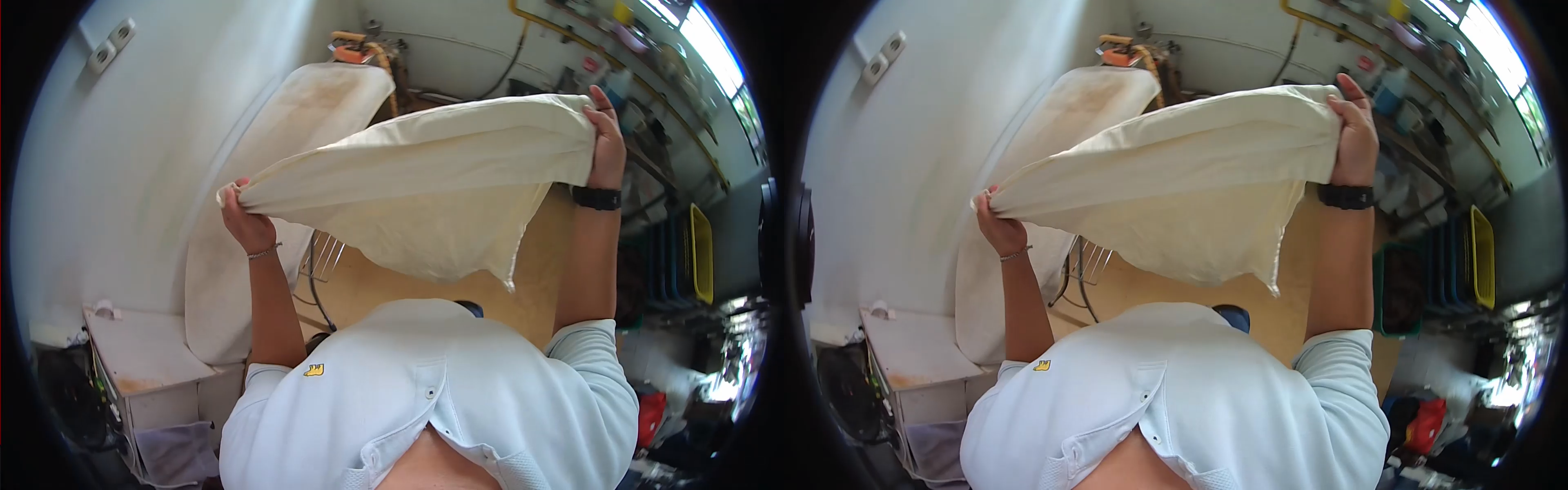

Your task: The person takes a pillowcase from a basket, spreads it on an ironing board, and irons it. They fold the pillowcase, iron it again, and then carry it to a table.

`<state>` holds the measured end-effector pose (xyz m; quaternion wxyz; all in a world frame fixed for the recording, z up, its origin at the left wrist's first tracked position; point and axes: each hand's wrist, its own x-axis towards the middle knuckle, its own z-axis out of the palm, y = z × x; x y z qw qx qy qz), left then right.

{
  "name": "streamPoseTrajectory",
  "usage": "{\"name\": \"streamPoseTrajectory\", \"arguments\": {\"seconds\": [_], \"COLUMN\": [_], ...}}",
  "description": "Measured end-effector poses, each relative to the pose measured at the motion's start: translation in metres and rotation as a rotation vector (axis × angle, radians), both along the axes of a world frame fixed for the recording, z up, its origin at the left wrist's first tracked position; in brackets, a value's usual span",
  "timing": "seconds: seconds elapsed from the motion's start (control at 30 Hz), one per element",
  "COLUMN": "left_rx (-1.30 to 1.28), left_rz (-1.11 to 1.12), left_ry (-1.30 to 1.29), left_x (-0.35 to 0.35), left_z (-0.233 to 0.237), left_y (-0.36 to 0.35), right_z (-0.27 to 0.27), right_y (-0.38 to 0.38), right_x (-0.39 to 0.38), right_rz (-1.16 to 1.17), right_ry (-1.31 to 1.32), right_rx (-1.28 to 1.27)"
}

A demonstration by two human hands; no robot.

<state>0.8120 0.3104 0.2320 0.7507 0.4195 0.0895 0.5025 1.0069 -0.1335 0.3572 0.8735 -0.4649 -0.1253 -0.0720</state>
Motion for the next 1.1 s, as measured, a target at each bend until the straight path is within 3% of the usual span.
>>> {"name": "streamPoseTrajectory", "arguments": {"seconds": [0.07,0.1,0.17,0.2,0.27,0.37,0.43,0.47,0.53,0.6,0.63,0.67,0.7,0.73,0.8,0.83,0.87,0.93,1.0,1.07,1.1], "left_rx": [0.28,0.276,0.675,0.672,0.683,0.734,0.715,0.746,0.645,0.375,0.588,0.791,0.867,0.84,0.91,0.897,0.846,0.814,0.98,1.077,1.177], "left_rz": [0.078,0.11,0.263,0.296,0.076,-0.015,-0.063,-0.05,-0.902,0.415,0.426,0.604,0.817,1.038,1.59,1.816,1.985,2.102,1.916,2.13,2.103], "left_ry": [0.107,0.105,0.193,0.201,0.424,0.689,0.609,0.331,-0.11,0.437,1.001,1.376,1.262,1.233,1.347,1.229,1.199,1.21,0.599,1.02,1.005], "left_x": [-0.011,-0.015,-0.024,-0.027,-0.039,-0.064,-0.107,-0.143,-0.12,-0.097,-0.051,-0.021,-0.032,-0.04,-0.054,-0.061,-0.074,-0.085,-0.095,-0.099,-0.102], "left_z": [-0.002,0.007,0.04,0.056,0.086,0.12,0.124,0.096,0.138,0.102,0.131,0.141,0.117,0.135,0.209,0.24,0.267,0.3,0.306,0.288,0.27], "left_y": [0.036,0.042,0.042,0.042,0.042,0.05,0.068,0.117,0.143,0.171,0.183,0.203,0.27,0.301,0.296,0.285,0.276,0.249,0.232,0.191,0.173], "right_z": [0.0,0.002,0.009,0.01,0.01,0.033,0.059,0.069,0.072,0.049,0.051,0.049,0.047,0.056,0.093,0.124,0.152,0.151,0.149,0.118,0.101], "right_y": [0.008,0.011,0.031,0.042,0.053,0.077,0.104,0.112,0.164,0.259,0.336,0.403,0.439,0.476,0.523,0.508,0.483,0.475,0.471,0.465,0.456], "right_x": [0.026,0.04,0.059,0.071,0.104,0.131,0.129,0.14,0.179,0.311,0.311,0.297,0.311,0.325,0.365,0.331,0.293,0.29,0.291,0.303,0.303], "right_rz": [-0.003,0.016,0.023,-0.002,0.01,0.18,0.255,0.29,0.382,0.969,0.775,0.574,0.595,0.615,-0.158,0.215,0.563,0.617,0.654,0.702,0.71], "right_ry": [-0.025,-0.046,-0.102,-0.145,-0.186,-0.159,-0.171,-0.194,-0.204,-0.289,-0.273,-0.253,-0.255,-0.27,-1.181,-0.929,-0.636,-0.644,-0.697,-0.731,-0.717], "right_rx": [-0.11,-0.142,-0.174,-0.207,-0.322,-0.401,-0.286,-0.198,0.124,0.137,-0.077,-0.291,-0.205,-0.112,-0.406,-0.122,0.151,0.203,0.293,0.243,0.137]}}
